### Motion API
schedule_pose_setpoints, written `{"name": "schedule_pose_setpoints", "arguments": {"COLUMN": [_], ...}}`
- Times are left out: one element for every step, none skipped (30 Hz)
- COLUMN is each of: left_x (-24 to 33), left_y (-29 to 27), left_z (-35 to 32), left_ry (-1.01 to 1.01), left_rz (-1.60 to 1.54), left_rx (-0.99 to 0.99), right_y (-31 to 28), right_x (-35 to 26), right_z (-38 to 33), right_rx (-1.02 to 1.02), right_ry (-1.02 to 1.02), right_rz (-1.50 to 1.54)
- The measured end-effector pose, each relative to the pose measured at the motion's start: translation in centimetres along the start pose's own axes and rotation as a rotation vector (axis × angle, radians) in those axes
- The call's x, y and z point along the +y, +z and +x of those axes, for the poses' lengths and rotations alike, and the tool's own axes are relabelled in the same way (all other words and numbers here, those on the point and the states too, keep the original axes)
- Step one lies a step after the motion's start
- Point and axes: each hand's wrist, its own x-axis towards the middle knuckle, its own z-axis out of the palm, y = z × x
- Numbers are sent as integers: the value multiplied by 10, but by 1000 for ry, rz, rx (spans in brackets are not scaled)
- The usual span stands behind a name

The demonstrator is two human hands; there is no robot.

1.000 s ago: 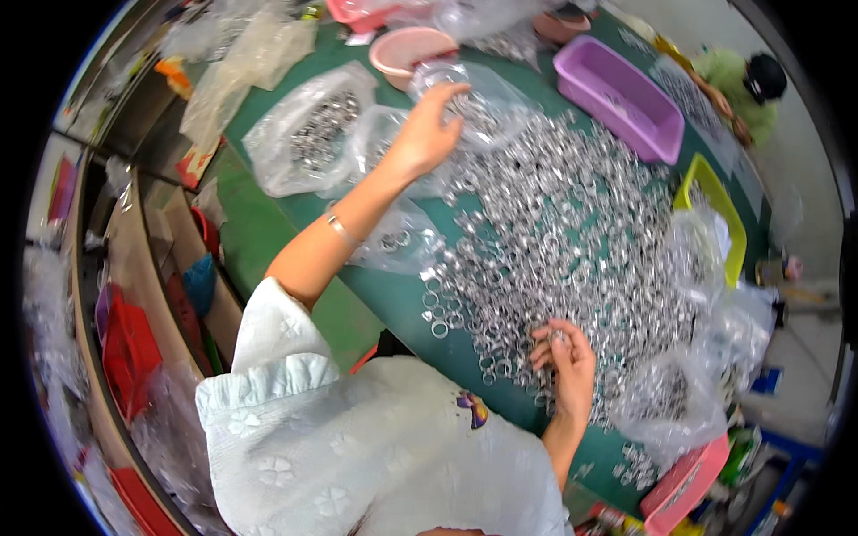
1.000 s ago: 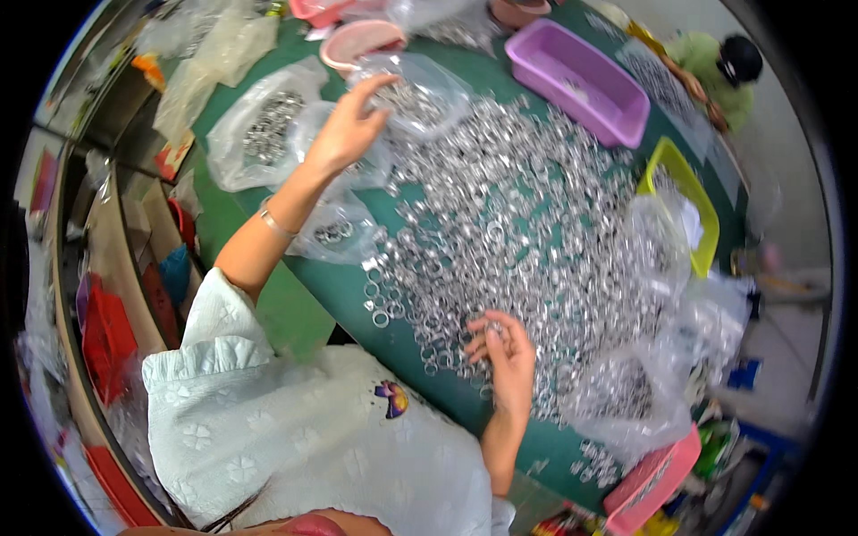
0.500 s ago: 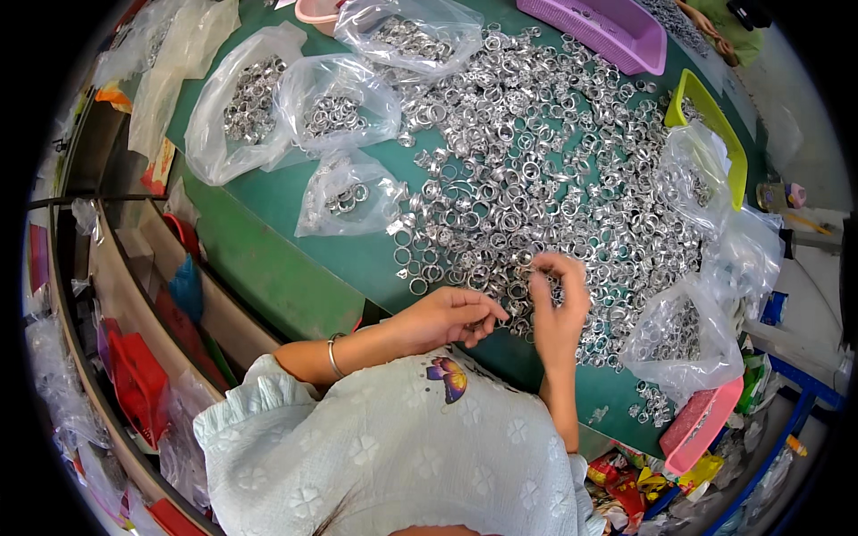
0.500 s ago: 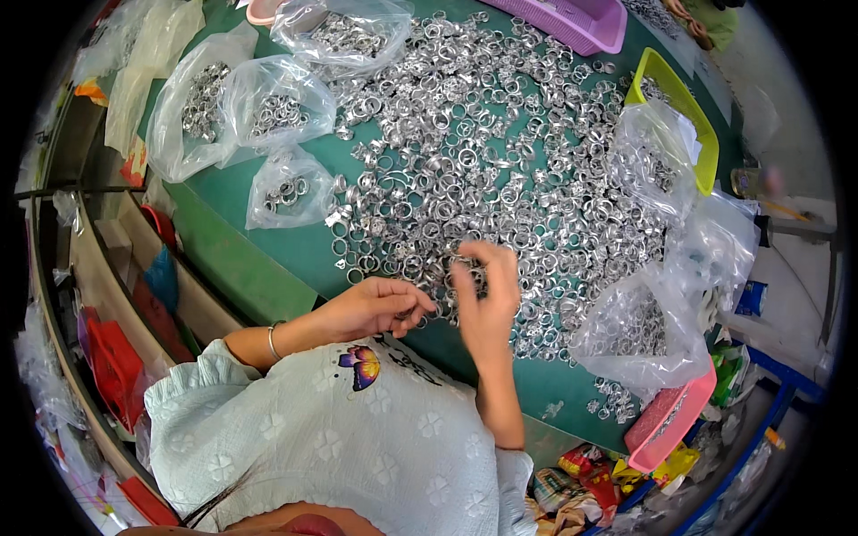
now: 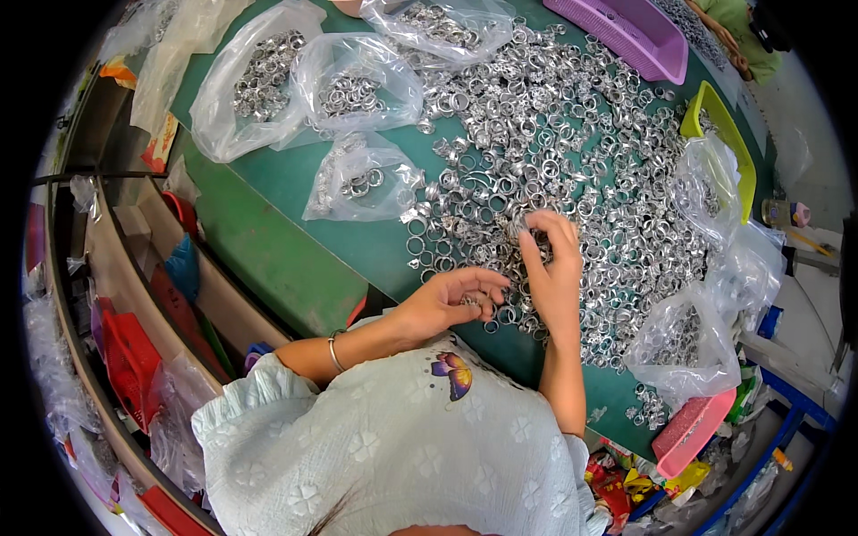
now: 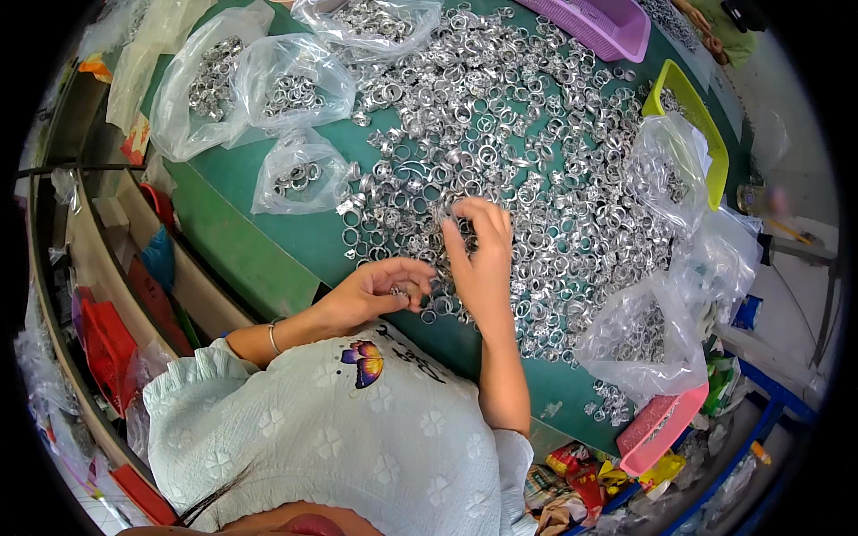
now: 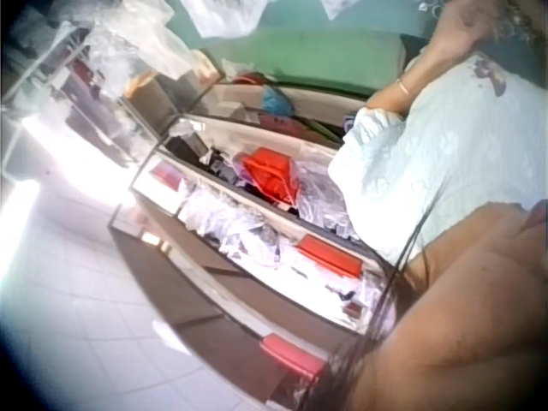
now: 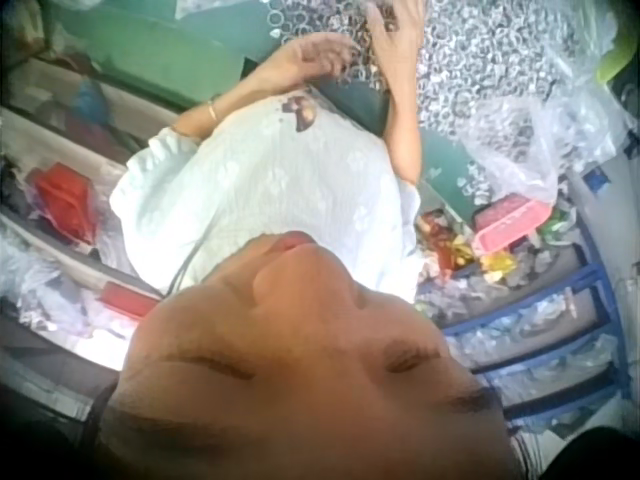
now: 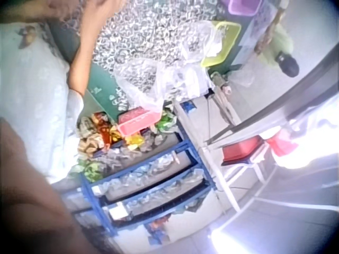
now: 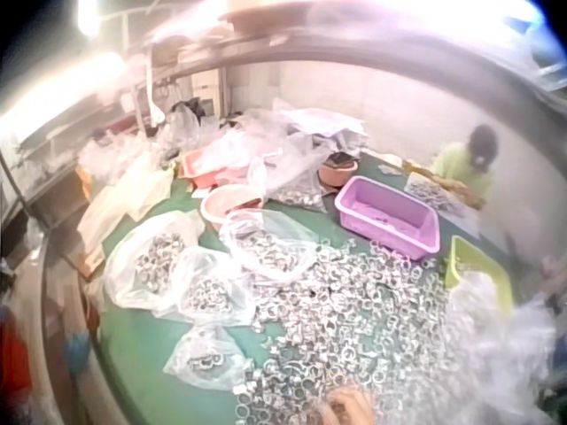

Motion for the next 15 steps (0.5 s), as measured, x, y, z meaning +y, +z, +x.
{"name": "schedule_pose_setpoints", "arguments": {"left_x": [2, 3, 5, 6, 5, 5, 5, 7, 8, 9, 10, 10, 10, 10, 10], "left_y": [1, 3, 5, 6, 3, 3, 5, 6, 7, 8, 8, 8, 8, 8, 8], "left_z": [0, 0, 1, 2, 5, 5, 6, 6, 5, 4, 3, 3, 2, 2, 1], "left_ry": [16, 51, 86, 121, 135, 140, 146, 153, 152, 150, 147, 143, 141, 138, 147], "left_rz": [-13, -40, -68, -95, -114, -137, -159, -180, -165, -150, -135, -146, -157, -167, -181], "left_rx": [42, 68, 94, 122, 85, 89, 94, 100, 96, 93, 88, 83, 78, 73, 65], "right_y": [-5, -10, -14, -15, -16, -16, -17, -18, -18, -18, -16, -14, -14, -14, -15], "right_x": [-3, -8, -16, -17, -19, -20, -23, -22, -21, -20, -17, -15, -14, -14, -16], "right_z": [-6, -11, -15, -19, -22, -24, -26, -28, -30, -32, -36, -40, -42, -43, -44], "right_rx": [-25, -48, -63, -74, -82, -91, -97, -109, -123, -136, -130, -124, -117, -136, -155], "right_ry": [34, 70, 47, 37, 27, 16, -2, 12, 27, 40, 105, 170, 234, 277, 320], "right_rz": [86, 170, 172, 170, 169, 168, 164, 185, 207, 228, 344, 459, 575, 646, 718]}}
